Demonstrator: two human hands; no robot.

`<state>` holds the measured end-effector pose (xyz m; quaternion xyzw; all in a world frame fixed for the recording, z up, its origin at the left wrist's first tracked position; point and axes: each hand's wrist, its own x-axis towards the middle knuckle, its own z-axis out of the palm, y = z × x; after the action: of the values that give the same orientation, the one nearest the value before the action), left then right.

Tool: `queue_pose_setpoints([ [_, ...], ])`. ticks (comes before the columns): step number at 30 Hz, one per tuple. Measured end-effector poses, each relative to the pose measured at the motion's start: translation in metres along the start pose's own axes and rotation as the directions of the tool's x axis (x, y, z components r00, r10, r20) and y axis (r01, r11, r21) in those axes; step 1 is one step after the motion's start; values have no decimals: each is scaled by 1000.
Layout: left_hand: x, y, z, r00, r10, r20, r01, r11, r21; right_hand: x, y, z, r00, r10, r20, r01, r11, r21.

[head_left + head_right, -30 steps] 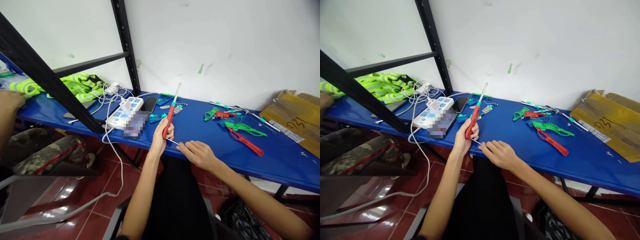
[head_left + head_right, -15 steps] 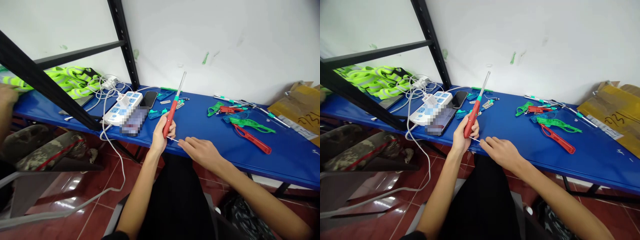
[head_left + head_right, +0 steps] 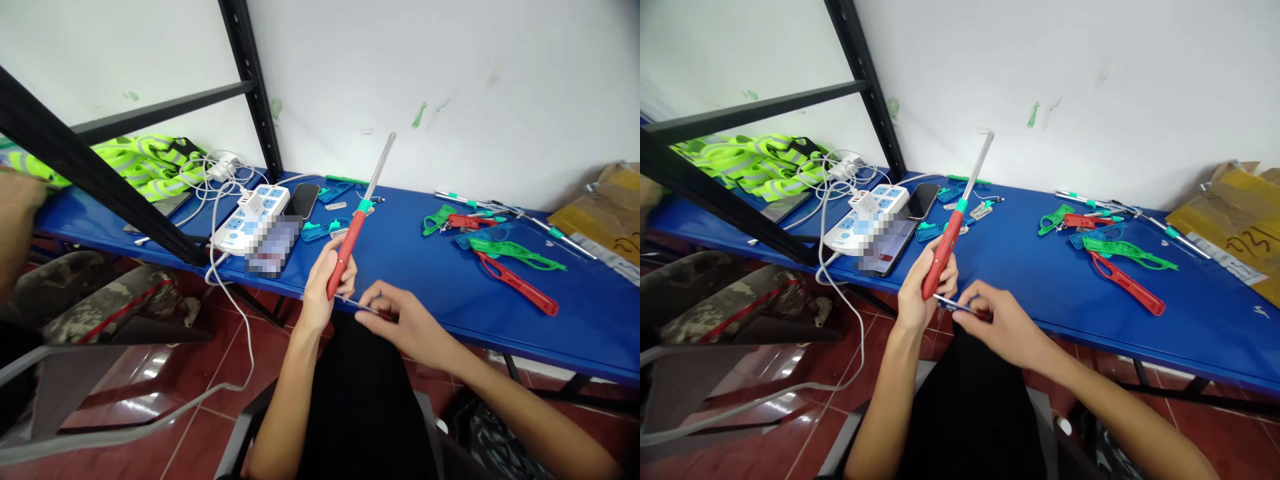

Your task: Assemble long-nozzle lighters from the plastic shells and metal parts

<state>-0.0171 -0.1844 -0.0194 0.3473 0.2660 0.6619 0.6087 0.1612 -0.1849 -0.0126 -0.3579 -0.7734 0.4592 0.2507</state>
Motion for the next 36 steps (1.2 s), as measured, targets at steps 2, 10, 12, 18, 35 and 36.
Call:
queue_pose_setpoints([
  [2,-20,4,5,996,-19,-86,18,1000,-13,-11,0,2,950,-313,-6,288,881,-375],
  [10,-76,-4,18,961,-39,-275,45,999,17,-50,-18,9,730,-670,133,546,455,-703],
  [12,-84,-2,25,970,-25,-242,39,998,52,-58,-18,12,904,-422,66,410,815,-409],
  [18,-110,1,39,993,62,-97,-42,979,198,-92,-10,32,932,276,234,-352,842,409],
  [35,-120,-19,33,993,-91,70,82,988,128,-127,-1,38,960,-234,-156,219,970,-106],
  [36,-120,-16,32,993,-77,92,64,989,135,-124,0,42,987,-83,-135,97,990,105],
])
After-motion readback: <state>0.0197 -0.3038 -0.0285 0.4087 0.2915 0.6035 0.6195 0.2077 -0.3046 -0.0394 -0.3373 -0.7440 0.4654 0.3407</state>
